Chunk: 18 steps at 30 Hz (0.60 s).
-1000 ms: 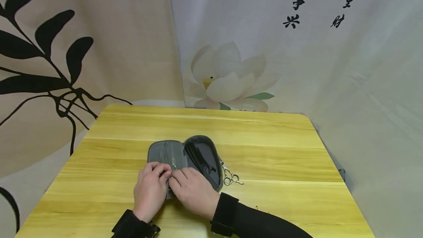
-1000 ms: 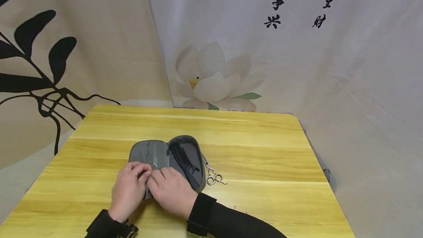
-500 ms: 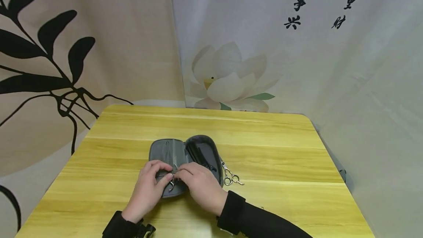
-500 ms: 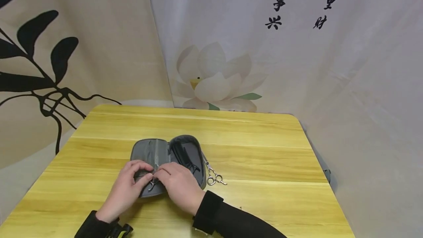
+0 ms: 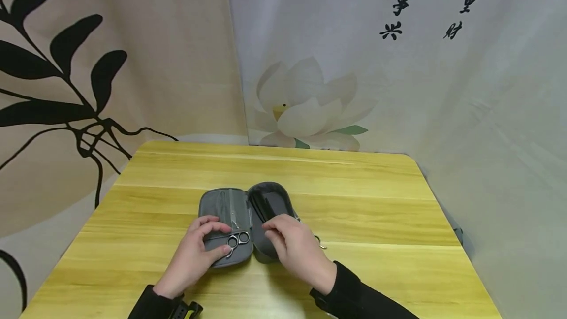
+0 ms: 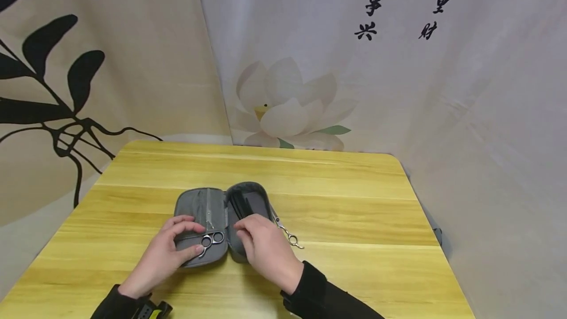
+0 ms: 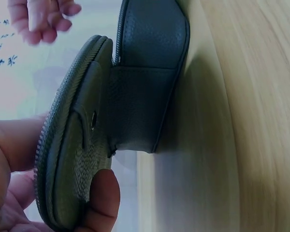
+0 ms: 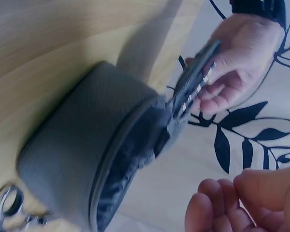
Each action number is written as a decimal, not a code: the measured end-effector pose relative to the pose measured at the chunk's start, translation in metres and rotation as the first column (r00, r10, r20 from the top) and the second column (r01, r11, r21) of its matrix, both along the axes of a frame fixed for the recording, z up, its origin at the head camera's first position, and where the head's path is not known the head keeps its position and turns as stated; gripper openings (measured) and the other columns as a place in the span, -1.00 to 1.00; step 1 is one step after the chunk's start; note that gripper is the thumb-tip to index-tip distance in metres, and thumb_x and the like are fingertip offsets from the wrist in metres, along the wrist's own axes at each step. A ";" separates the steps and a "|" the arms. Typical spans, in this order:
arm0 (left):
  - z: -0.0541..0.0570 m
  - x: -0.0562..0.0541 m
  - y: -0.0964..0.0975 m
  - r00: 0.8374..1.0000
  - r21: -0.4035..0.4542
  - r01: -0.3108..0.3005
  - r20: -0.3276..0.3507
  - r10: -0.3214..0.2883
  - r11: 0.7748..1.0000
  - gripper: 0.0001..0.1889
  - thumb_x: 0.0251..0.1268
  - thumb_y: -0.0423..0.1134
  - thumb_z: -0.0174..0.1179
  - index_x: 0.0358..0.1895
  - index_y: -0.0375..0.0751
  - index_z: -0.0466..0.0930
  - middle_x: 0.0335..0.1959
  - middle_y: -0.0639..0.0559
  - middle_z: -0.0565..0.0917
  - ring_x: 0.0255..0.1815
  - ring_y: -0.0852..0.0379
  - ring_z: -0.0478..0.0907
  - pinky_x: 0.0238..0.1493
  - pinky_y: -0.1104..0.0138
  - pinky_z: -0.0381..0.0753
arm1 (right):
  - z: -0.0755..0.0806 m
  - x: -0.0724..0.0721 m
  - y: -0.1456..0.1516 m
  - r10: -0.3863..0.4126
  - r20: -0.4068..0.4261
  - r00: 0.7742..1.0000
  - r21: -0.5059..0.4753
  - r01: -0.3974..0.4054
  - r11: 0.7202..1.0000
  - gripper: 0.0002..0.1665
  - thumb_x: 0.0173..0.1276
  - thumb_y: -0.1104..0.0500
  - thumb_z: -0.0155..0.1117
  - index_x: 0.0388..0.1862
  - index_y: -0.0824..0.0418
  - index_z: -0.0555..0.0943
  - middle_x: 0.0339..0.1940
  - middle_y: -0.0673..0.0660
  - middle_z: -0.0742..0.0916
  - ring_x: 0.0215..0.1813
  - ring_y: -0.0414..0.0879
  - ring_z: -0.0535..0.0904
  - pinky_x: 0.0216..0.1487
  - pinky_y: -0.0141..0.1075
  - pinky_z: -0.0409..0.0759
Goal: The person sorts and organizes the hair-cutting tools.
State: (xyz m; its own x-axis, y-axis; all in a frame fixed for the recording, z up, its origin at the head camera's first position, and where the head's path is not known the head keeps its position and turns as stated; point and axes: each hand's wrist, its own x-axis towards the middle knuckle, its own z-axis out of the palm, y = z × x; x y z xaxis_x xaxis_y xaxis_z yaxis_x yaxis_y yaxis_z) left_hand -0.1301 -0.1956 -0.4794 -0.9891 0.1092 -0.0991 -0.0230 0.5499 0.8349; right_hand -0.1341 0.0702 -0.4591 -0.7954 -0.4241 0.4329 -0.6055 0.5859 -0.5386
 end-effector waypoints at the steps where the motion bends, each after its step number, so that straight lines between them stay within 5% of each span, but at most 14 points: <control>1: 0.000 0.000 0.000 1.000 0.000 -0.001 -0.003 0.001 1.000 -0.70 0.30 -0.30 0.53 0.05 -0.05 0.74 0.51 -0.21 0.39 0.57 -0.33 0.31 0.52 -0.30 0.36 | 0.002 0.001 0.005 -0.011 0.015 1.000 0.000 0.011 1.000 -0.88 0.56 0.25 0.36 -0.02 0.13 0.76 -0.08 0.00 0.81 -0.05 -0.20 0.75 -0.02 -0.34 0.75; 5: -0.003 0.001 -0.002 0.999 0.024 -0.028 -0.028 0.028 0.999 -0.64 0.33 -0.24 0.52 0.16 -0.09 0.70 0.53 -0.22 0.37 0.59 -0.31 0.29 0.55 -0.26 0.30 | 0.009 0.004 0.030 -0.092 0.074 0.993 0.016 0.091 0.996 -0.88 0.54 0.24 0.38 -0.01 0.12 0.77 -0.08 -0.01 0.82 -0.09 -0.23 0.74 -0.08 -0.33 0.76; 8: -0.007 0.002 -0.004 0.992 0.075 -0.120 -0.027 0.122 0.990 -0.50 0.44 -0.14 0.45 0.36 -0.14 0.57 0.53 -0.21 0.35 0.46 -0.17 0.44 0.45 -0.02 0.47 | 0.010 0.003 0.056 -0.187 0.122 0.975 0.039 0.183 0.982 -0.88 0.51 0.23 0.42 -0.03 0.09 0.77 -0.12 -0.05 0.81 -0.13 -0.26 0.72 -0.12 -0.33 0.76; 13: -0.012 0.000 -0.010 0.957 0.241 -0.291 0.088 0.278 0.926 -0.27 0.61 -0.05 0.28 0.64 -0.18 0.18 0.45 -0.37 0.46 0.00 0.04 0.73 -0.20 0.38 0.73 | -0.002 0.002 0.098 -0.321 0.219 0.922 0.106 0.304 0.947 -0.91 0.47 0.20 0.48 -0.09 0.05 0.78 -0.22 -0.15 0.76 -0.21 -0.35 0.64 -0.16 -0.36 0.69; 18: -0.012 -0.006 -0.014 0.953 0.242 -0.302 0.106 0.284 0.922 -0.26 0.67 -0.16 0.18 0.68 -0.36 0.05 0.65 -0.40 0.26 0.46 -0.18 0.50 -0.03 0.66 0.51 | -0.017 0.003 0.124 -0.374 0.297 0.879 0.164 0.339 0.926 -0.89 0.44 0.19 0.51 -0.09 0.13 0.79 -0.25 -0.11 0.76 -0.26 -0.36 0.62 -0.22 -0.40 0.65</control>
